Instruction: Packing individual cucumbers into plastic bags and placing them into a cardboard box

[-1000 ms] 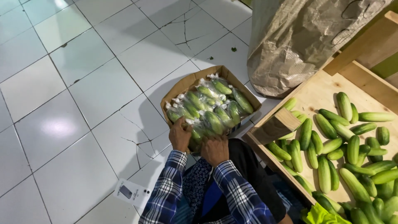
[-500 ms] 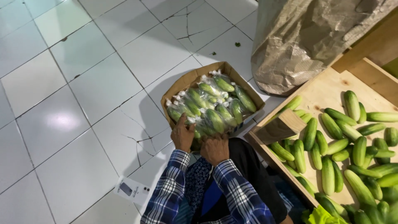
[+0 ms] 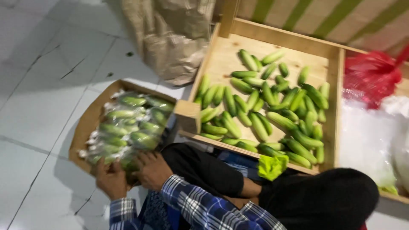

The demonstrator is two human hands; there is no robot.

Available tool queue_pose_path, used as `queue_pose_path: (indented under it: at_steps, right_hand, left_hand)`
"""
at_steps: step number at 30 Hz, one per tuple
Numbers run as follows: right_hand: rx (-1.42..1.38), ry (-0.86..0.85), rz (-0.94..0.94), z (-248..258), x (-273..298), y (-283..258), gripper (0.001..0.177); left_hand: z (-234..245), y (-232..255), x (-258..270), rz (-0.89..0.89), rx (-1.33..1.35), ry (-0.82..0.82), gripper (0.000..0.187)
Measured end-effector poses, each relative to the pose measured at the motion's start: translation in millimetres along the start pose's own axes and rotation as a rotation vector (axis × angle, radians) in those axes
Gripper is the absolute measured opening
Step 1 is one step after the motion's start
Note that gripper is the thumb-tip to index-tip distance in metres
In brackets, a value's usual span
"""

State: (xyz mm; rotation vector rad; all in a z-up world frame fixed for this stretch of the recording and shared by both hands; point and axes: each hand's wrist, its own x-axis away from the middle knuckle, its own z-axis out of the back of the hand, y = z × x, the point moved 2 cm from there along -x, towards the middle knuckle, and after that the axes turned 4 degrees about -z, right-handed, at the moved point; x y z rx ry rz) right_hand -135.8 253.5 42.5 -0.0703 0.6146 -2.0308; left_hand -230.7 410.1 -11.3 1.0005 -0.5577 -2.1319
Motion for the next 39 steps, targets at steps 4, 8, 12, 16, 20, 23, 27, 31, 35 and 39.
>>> queue_pose_path:
  at_steps: [4,8,12,16,20,23,27,31,35,39]
  right_hand:
    - [-0.155,0.013,0.017,0.9,6.3,16.5,0.057]
    - [-0.423,0.126,0.168,-0.1,22.8,33.4,0.066]
    - [-0.685,0.11,0.128,36.8,50.7,51.1,0.049]
    - [-0.68,0.128,0.083,103.2,100.7,95.4,0.035]
    - [-0.537,0.085,-0.116,176.1,148.3,153.3,0.016]
    - [-0.438,0.187,-0.362,185.7,176.2,218.1,0.013]
    - [-0.13,0.262,-0.598,143.0,195.3,327.4,0.032]
    - [-0.052,0.139,-0.698,94.8,169.1,376.8,0.059]
    - [0.049,0.003,-0.825,77.8,147.2,382.2,0.041]
    - [0.371,0.106,-0.767,83.5,135.2,367.4,0.031]
  left_hand:
    - [21.0,75.2,1.3,0.012,0.071,-0.024,0.032]
    - [22.8,142.8,11.6,-0.035,0.147,-0.039,0.018]
    - [12.2,202.6,30.4,-0.239,0.297,-0.047,0.011]
    - [10.6,274.1,51.9,-0.358,0.35,-0.104,0.01]
    - [-20.7,329.3,79.6,-0.426,0.549,-0.278,0.012]
    - [-81.8,346.4,100.6,-0.483,0.598,-0.414,0.017]
    - [-172.1,364.5,112.6,-0.404,0.532,-0.671,0.022]
    - [-251.8,364.2,120.5,-0.469,0.43,-0.864,0.03]
    - [-320.9,327.1,139.6,-0.553,0.264,-0.99,0.042]
    - [-333.3,315.7,145.5,-0.617,0.048,-1.034,0.058]
